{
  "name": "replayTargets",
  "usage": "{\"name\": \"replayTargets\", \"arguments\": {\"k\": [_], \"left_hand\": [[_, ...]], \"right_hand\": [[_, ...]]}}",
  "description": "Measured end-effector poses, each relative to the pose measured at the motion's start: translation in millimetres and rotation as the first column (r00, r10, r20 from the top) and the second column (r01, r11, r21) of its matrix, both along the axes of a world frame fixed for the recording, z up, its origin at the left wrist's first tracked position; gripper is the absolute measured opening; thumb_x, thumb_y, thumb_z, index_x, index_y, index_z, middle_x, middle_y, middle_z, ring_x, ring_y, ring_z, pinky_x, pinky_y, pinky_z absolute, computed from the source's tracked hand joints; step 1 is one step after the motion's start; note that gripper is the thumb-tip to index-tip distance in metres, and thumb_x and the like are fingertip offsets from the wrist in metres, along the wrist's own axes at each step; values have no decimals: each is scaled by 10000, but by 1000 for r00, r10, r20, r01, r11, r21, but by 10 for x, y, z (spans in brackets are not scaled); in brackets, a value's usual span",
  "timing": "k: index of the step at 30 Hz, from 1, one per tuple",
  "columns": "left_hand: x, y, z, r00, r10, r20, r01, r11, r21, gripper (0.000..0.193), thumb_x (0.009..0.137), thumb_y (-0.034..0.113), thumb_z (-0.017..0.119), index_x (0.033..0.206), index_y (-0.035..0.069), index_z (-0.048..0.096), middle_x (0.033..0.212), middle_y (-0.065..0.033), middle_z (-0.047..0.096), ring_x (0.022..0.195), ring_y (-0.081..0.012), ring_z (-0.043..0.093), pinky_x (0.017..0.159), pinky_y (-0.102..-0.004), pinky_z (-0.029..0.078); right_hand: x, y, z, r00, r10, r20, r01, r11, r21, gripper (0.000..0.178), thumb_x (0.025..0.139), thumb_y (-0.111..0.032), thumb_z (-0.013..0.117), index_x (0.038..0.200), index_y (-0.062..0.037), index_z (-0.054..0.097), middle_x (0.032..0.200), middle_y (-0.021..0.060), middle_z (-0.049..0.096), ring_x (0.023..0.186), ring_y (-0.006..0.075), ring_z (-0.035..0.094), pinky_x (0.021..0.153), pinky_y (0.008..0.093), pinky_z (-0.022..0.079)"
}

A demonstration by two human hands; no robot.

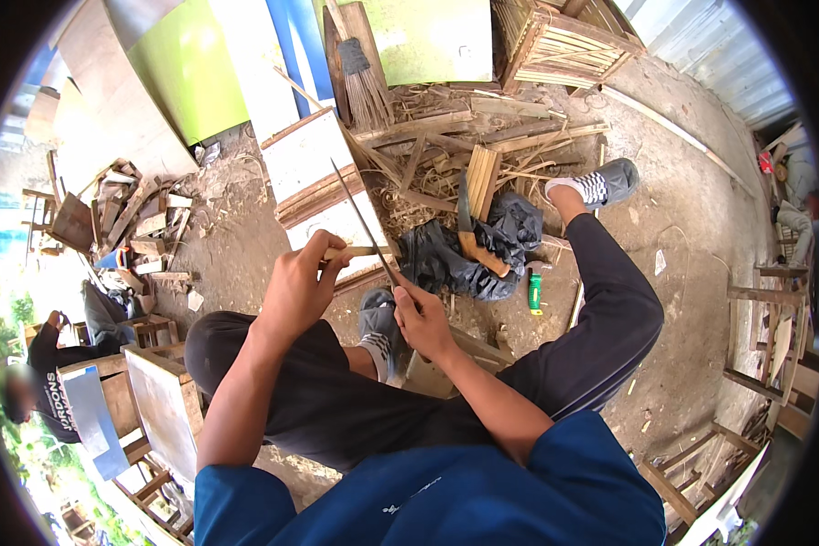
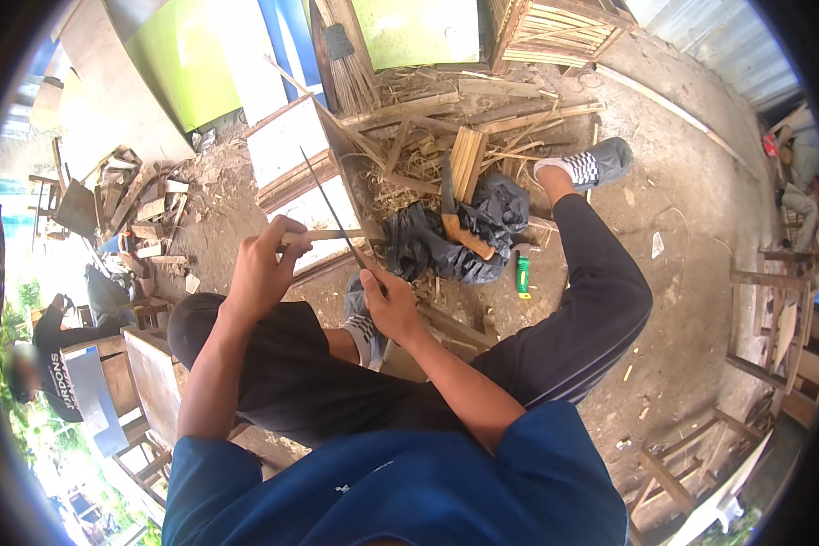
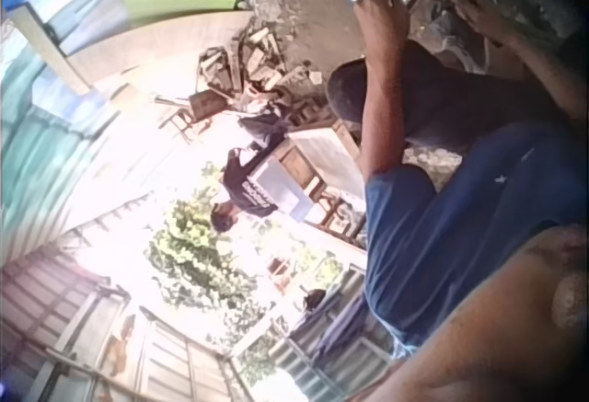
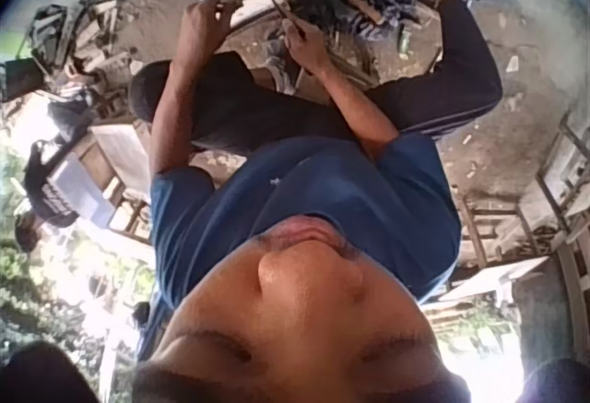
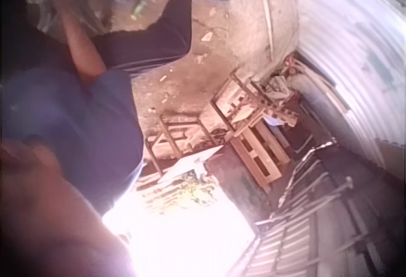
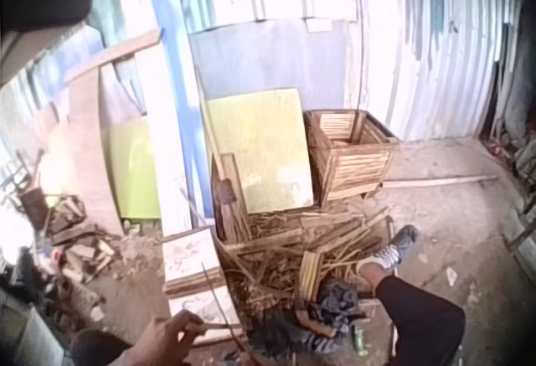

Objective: The person sits on the floor and assembles a small wooden frame. They use a knife to trim thin wooden strips, then insert them into a frame. They retrieve nails from a bag and use a hammer to nail the strips into place.

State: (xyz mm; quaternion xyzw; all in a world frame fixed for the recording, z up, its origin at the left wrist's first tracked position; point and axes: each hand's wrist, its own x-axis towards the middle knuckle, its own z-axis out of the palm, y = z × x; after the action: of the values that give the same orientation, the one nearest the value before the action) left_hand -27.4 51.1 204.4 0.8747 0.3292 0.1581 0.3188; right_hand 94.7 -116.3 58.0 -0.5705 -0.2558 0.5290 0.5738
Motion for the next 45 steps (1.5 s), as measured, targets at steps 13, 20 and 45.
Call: {"name": "replayTargets", "arguments": {"k": [13,20,45], "left_hand": [[320,79,-453,491,555,672,327,597,-733,928,1056,747,61,562,65,449,600,-75,482,588,-209,475,613,-323,393],[433,-145,-214,441,655,614,287,545,-788,725,1142,517,347,527,135,326,508,-20,345,477,-154,328,516,-317,293],[139,-301,-393,210,832,513,142,493,-858,710,1141,455,447,515,172,265,474,20,260,411,-117,223,445,-292,217]], "right_hand": [[54,35,-17,947,-24,321,-3,997,80,453,1122,-301,546,1521,-90,572,662,-26,524,601,62,452,556,276,404],[147,-150,142,994,9,105,-17,997,81,484,1130,-303,522,1568,-97,516,698,-35,508,614,60,449,568,269,420],[-223,-208,227,954,21,298,-18,1000,-10,487,1136,-330,512,1566,-102,524,669,-47,481,602,50,436,572,259,408]]}}
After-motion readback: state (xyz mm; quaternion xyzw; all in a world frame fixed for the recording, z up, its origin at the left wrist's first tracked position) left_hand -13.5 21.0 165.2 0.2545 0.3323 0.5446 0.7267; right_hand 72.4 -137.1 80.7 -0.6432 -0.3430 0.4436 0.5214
